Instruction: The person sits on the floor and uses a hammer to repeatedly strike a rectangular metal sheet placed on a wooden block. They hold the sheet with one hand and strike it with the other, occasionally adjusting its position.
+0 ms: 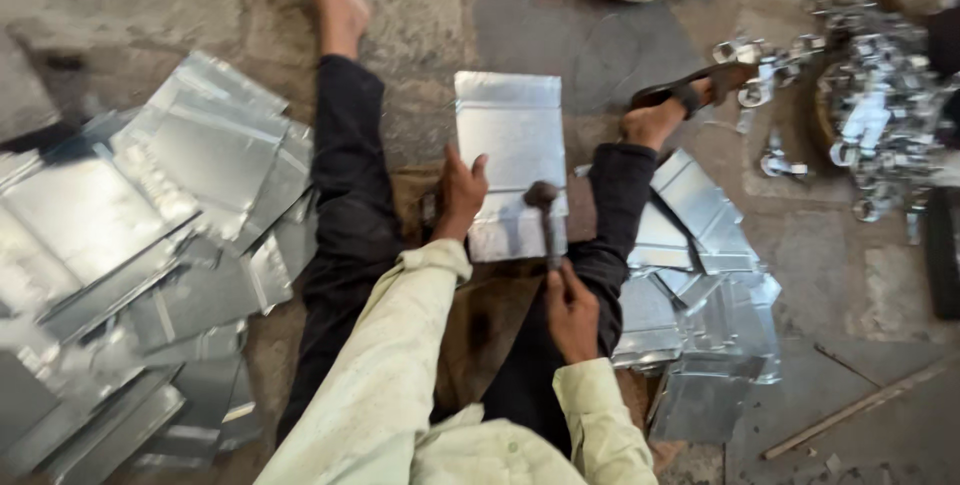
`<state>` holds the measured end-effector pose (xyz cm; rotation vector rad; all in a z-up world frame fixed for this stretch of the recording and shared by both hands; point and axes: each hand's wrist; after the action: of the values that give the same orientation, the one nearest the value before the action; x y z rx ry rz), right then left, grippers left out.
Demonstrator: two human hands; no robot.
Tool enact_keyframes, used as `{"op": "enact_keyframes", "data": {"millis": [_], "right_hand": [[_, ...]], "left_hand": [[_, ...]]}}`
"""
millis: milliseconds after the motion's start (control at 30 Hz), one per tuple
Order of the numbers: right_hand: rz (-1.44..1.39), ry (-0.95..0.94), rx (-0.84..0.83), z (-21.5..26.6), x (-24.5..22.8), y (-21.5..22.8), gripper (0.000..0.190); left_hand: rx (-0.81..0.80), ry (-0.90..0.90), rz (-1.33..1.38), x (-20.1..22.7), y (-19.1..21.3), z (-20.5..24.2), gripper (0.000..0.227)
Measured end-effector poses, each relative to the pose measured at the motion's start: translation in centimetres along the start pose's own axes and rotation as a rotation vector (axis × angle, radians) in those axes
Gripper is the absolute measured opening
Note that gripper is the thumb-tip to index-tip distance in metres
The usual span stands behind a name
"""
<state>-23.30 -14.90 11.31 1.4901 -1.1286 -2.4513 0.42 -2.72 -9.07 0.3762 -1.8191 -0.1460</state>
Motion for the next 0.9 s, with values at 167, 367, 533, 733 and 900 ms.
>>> {"op": "enact_keyframes", "data": {"millis": [167,367,533,733,900], "right_hand": [[-0.02,0.464,0.117,2.0,1.0,-2.3,0.04],[-0.221,-0.082,-0.021,3.0,-0.7,-0.7,0.045],[0.056,0.138,-0.096,2.5,-1.7,-1.5,0.041],[-0.051,0.135,0.028,3.2,1.1,-0.5,0.039],[-0.073,0.037,0.079,0.2,4.1,0.3,0.044]], "left_hand": [[-0.061,0.127,-0.091,1.8,1.0,-0.1,0.081],[0.068,-0.267,-0.024,0.2,0.5,0.0,0.063],[-0.128,0.171,-0.038,2.4,2.0,-0.3,0.056],[0.012,-0.124,-0.027,1.7,2.5,0.8,0.061],[-0.017,-0.1,-0.112,2.8,3.8,0.1,0.04]]}}
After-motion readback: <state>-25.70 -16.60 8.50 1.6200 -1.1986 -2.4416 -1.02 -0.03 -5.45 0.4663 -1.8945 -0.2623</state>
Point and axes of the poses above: each hand's wrist, its own z-axis away from the middle knuckle, its own y-axis out of the back of the hand, x = y × z, and after that the axes turned 12 degrees about -y, right-handed
